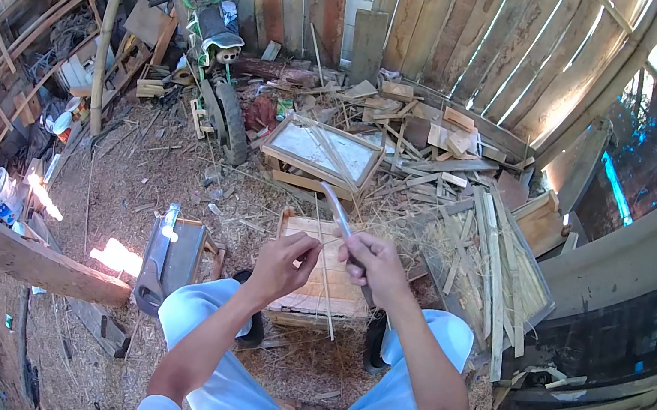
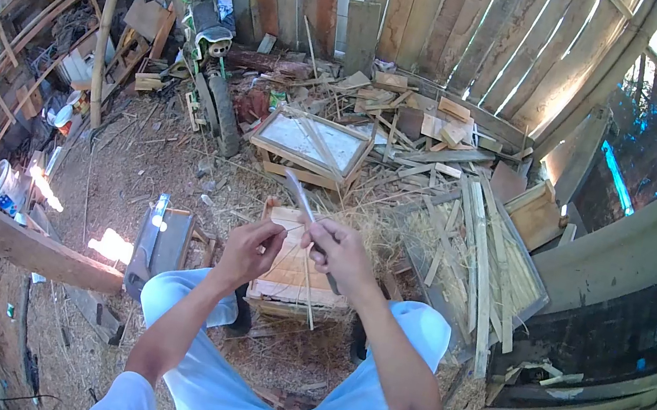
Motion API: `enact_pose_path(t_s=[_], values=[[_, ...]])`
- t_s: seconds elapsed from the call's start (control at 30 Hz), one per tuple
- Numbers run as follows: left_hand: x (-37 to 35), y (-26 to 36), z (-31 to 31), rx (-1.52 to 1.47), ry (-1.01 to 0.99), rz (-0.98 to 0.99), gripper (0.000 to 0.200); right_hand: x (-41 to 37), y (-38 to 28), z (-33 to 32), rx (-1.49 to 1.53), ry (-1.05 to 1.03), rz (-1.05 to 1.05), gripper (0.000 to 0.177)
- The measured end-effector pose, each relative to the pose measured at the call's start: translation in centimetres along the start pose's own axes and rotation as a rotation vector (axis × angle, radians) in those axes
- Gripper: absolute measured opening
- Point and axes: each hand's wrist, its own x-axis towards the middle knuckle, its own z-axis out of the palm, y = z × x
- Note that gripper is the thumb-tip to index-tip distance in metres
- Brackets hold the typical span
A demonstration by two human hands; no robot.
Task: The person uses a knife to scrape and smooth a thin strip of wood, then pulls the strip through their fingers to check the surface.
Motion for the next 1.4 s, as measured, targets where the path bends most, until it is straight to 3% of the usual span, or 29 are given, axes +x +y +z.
enact_pose_path(t_s=[0.2,0.47,0.7,0.93,1.0,1.2,1.27,1.4], values=[[-0.2,-0.4,-0.9,0.150,0.072,0.144,0.008,-0.6,-3.3,-4.1,0.199,0.134,-0.087,0.028],[-0.1,0.6,0.4,0.192,0.065,0.216,0.010,-0.7,0.2,0.3,0.140,-0.110,0.019,0.029],[0.2,0.4,-0.3,0.255,0.069,0.310,0.012,-0.7,-1.8,-1.3,0.085,0.006,-0.063,0.027],[0.5,0.7,-0.8,0.277,0.076,0.384,0.014,-1.3,-2.7,-1.8,0.094,-0.010,-0.039,0.026],[0.2,0.0,-1.1,0.292,0.096,0.363,0.015,-1.2,-3.2,-3.2,0.184,0.110,-0.115,0.026],[0.1,0.0,-0.1,0.247,0.074,0.359,0.014,-1.2,-1.4,-1.3,0.194,0.030,-0.044,0.026],[0.0,0.3,0.2,0.246,0.046,0.360,0.014,-1.1,-0.1,0.4,0.098,-0.124,0.043,0.027],[0.0,0.3,-0.2,0.248,0.055,0.341,0.014,-0.6,-0.1,0.5,0.100,-0.113,-0.017,0.027]])
